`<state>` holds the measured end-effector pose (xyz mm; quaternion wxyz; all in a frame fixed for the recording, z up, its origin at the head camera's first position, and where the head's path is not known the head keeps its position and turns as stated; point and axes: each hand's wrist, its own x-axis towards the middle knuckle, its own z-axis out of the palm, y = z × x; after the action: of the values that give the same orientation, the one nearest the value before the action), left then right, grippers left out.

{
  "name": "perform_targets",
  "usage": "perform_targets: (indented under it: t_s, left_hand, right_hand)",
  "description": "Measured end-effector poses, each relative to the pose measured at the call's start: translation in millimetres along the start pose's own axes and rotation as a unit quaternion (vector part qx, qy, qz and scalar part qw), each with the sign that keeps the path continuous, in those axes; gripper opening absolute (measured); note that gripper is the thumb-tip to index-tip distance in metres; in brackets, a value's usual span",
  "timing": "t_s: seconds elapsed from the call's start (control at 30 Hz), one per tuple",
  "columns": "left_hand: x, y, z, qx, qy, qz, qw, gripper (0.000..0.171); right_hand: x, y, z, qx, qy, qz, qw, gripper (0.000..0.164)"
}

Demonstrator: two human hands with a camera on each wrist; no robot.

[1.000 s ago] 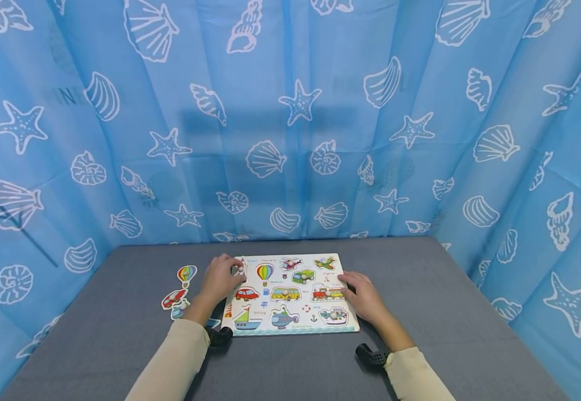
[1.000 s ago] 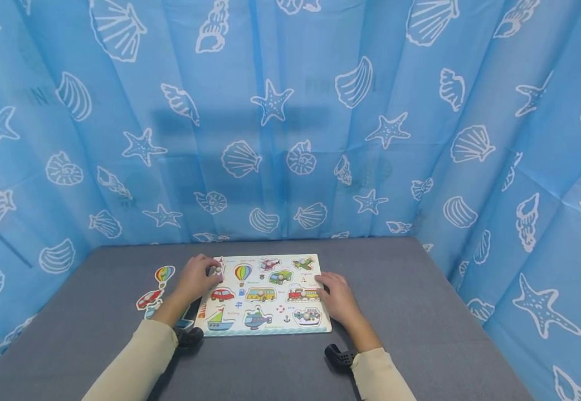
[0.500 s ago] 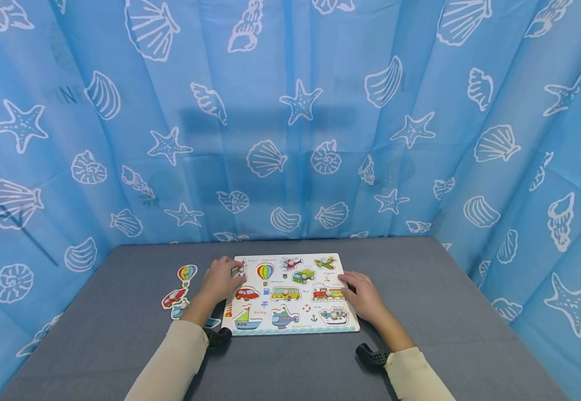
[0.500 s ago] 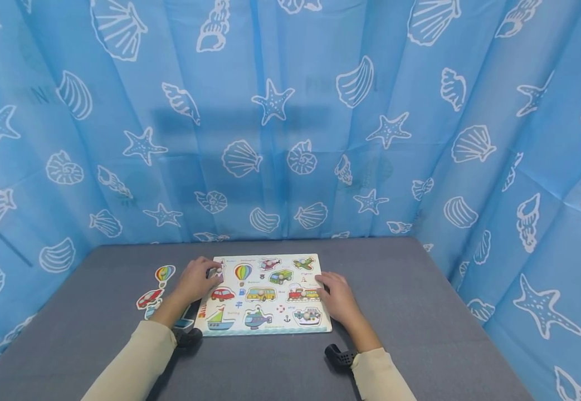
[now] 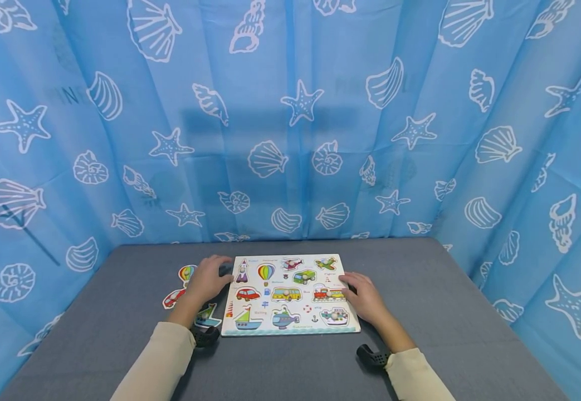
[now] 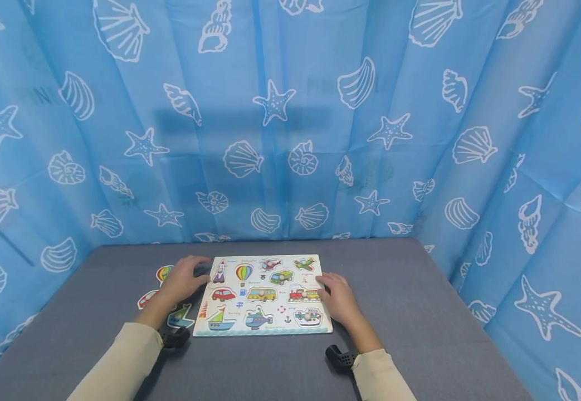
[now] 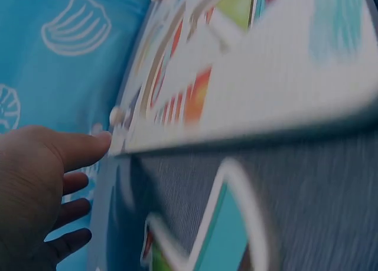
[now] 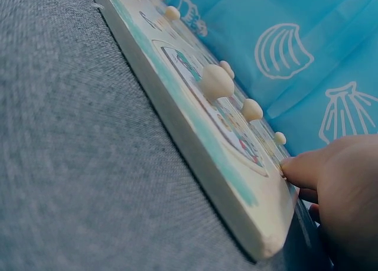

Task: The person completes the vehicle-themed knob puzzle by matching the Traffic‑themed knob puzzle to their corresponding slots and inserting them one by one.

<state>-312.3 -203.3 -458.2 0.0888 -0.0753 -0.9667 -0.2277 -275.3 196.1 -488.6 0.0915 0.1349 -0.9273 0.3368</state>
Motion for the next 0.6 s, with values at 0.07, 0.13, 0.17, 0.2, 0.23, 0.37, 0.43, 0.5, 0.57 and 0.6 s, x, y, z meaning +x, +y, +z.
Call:
perform_targets:
  t_s: [0.07, 0.13, 0.17, 0.2, 0.23, 0.37, 0.43, 0.5, 0.57, 0.6]
  left_hand:
    - [-0.5, -4.8, -4.2, 0.015, 0.001, 0.000, 0.9999, 0.046]
    - [-0.6, -10.4, -7.8, 0.030, 0.006, -0.002, 0.9995, 0.046]
    - [-0.5, -13.5, -9.1, 0.038, 0.007, -0.005, 0.9993, 0.046]
    - [-0.2, -16.8, -9.9, 0.042, 0.006, -0.009, 0.9991, 0.045]
    - [0.0, -20.7, -10.7, 0.049, 0.007, -0.009, 0.9987, 0.045]
    - [-1.8, -34.3, -14.0, 0.077, 0.004, -0.014, 0.9969, 0.042]
    - [-4.1, -39.7, -16.6, 0.089, 0.007, -0.012, 0.9959, 0.041]
    - [-5.9, -43.8, -19.5, 0.097, 0.011, -0.016, 0.9951, 0.040]
    - [-6.6, -48.0, -22.2, 0.105, 0.015, -0.020, 0.9942, 0.039]
    - [-6.9, -49.6, -24.0, 0.103, 0.018, -0.023, 0.9943, 0.039]
  right_hand:
    - [0, 0, 0, 0.001, -0.001, 0.001, 1.000, 0.037]
    - [0, -1, -1, 0.003, -0.003, 0.002, 1.000, 0.037]
    - [0, -1, -1, 0.004, -0.005, 0.002, 1.000, 0.037]
    - [0, -1, -1, 0.005, -0.006, 0.004, 1.000, 0.037]
    - [0, -2, -2, 0.005, -0.006, 0.004, 1.000, 0.038]
    - [0, -1, -1, 0.001, -0.004, 0.004, 1.000, 0.038]
    - [0, -1, -1, 0.000, -0.003, 0.004, 1.000, 0.038]
    - [1, -1, 0, -0.001, -0.002, 0.003, 1.000, 0.037]
    - [0, -1, 0, -0.001, 0.000, 0.001, 1.000, 0.037]
    - [0, -1, 0, -0.001, 0.002, 0.001, 1.000, 0.037]
